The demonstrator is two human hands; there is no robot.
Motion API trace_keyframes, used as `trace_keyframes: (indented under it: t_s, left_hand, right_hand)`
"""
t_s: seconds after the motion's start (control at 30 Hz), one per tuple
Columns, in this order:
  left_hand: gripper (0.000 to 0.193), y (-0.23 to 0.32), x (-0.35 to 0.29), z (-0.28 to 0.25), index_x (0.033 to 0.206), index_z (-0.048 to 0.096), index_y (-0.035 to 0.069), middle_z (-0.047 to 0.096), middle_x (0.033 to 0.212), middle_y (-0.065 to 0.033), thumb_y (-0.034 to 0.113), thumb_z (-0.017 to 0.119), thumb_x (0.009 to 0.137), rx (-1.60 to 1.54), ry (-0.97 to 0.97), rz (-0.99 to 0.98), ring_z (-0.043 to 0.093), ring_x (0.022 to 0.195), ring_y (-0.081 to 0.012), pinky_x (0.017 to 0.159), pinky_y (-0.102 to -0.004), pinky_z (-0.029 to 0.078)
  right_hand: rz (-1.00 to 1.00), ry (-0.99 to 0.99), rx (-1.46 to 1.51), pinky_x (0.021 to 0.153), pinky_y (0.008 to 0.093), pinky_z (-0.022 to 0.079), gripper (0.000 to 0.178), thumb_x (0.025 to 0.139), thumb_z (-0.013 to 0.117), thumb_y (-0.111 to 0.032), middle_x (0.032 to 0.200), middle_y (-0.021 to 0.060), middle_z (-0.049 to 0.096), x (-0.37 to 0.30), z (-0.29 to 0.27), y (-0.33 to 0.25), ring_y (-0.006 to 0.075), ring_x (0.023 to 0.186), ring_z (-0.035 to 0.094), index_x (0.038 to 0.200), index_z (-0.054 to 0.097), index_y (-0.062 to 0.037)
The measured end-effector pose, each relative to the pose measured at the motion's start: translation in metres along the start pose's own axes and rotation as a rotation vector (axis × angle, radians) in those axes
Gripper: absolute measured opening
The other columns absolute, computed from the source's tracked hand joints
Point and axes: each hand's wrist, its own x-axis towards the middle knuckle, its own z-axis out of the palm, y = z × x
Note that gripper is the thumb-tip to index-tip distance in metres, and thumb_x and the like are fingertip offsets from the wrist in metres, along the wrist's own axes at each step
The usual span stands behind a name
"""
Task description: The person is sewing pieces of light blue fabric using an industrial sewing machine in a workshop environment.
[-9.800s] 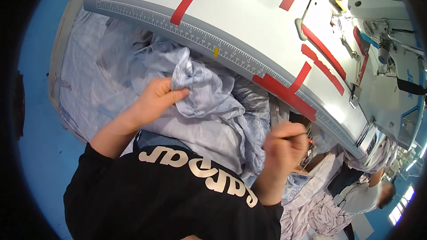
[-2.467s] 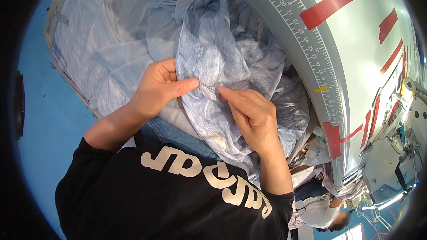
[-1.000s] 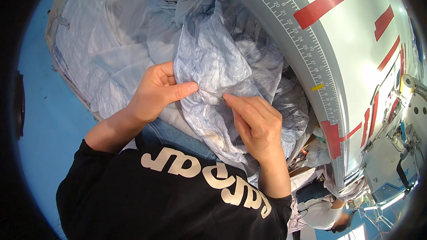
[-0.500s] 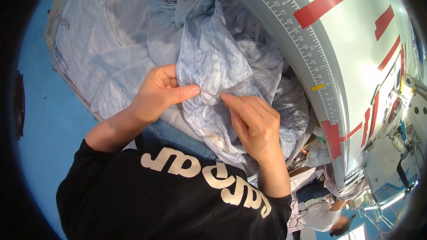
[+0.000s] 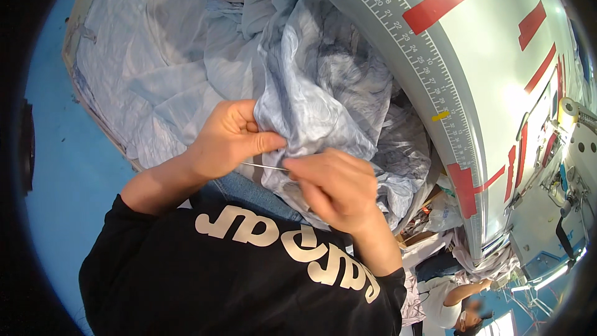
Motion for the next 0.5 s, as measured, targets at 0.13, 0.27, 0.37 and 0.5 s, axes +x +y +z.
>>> trace_keyframes:
  t_s: [0.13, 0.27, 0.37, 0.5]
  left_hand:
    - [0.016, -0.005, 0.008, -0.002, 0.103, 0.065, -0.004, 0.071, 0.095, -0.0068, -0.002, 0.065, 0.088, -0.020, -0.017, -0.030, 0.065, 0.086, -0.0092, 0.075, -0.0234, 0.053]
    - [0.017, 0.004, 0.023, -0.005, 0.103, 0.065, -0.004, 0.070, 0.091, -0.0046, 0.000, 0.067, 0.087, 0.320, 0.151, -0.135, 0.064, 0.081, -0.0080, 0.071, -0.0228, 0.052]
    - [0.013, -0.007, 0.021, -0.031, 0.098, 0.064, -0.003, 0.068, 0.085, -0.0024, 0.003, 0.068, 0.087, 0.075, 0.288, -0.083, 0.063, 0.078, -0.0059, 0.067, -0.0207, 0.050]
    - [0.007, 0.000, 0.010, -0.017, 0.092, 0.062, 0.000, 0.066, 0.079, 0.0012, 0.005, 0.067, 0.090, 0.187, 0.176, 0.067, 0.061, 0.075, -0.0029, 0.062, -0.0176, 0.046]
  right_hand:
    - [0.001, 0.034, 0.152, 0.053, 0.0277, 0.047, 0.024, 0.072, 0.059, 0.012, 0.069, 0.0107, 0.068, -0.008, -0.002, -0.003, 0.0196, 0.058, 0.065, 0.094, 0.067, 0.0037]
    - [-0.170, 0.143, 0.379, 0.048, 0.0262, 0.042, 0.003, 0.080, 0.061, 0.003, 0.062, 0.0073, 0.061, -0.019, -0.008, -0.012, 0.0156, 0.051, 0.055, 0.079, 0.059, 0.0002]
    - [-0.067, 0.437, 0.655, 0.043, 0.0249, 0.034, 0.020, 0.093, 0.057, -0.008, 0.065, 0.0059, 0.053, -0.026, -0.016, -0.027, 0.0112, 0.045, 0.038, 0.077, 0.045, -0.0045]
    - [0.325, 0.373, 0.215, 0.048, 0.0216, 0.036, 0.003, 0.087, 0.055, -0.001, 0.074, 0.0081, 0.059, -0.027, -0.013, -0.016, 0.0088, 0.056, 0.047, 0.085, 0.057, 0.0006]
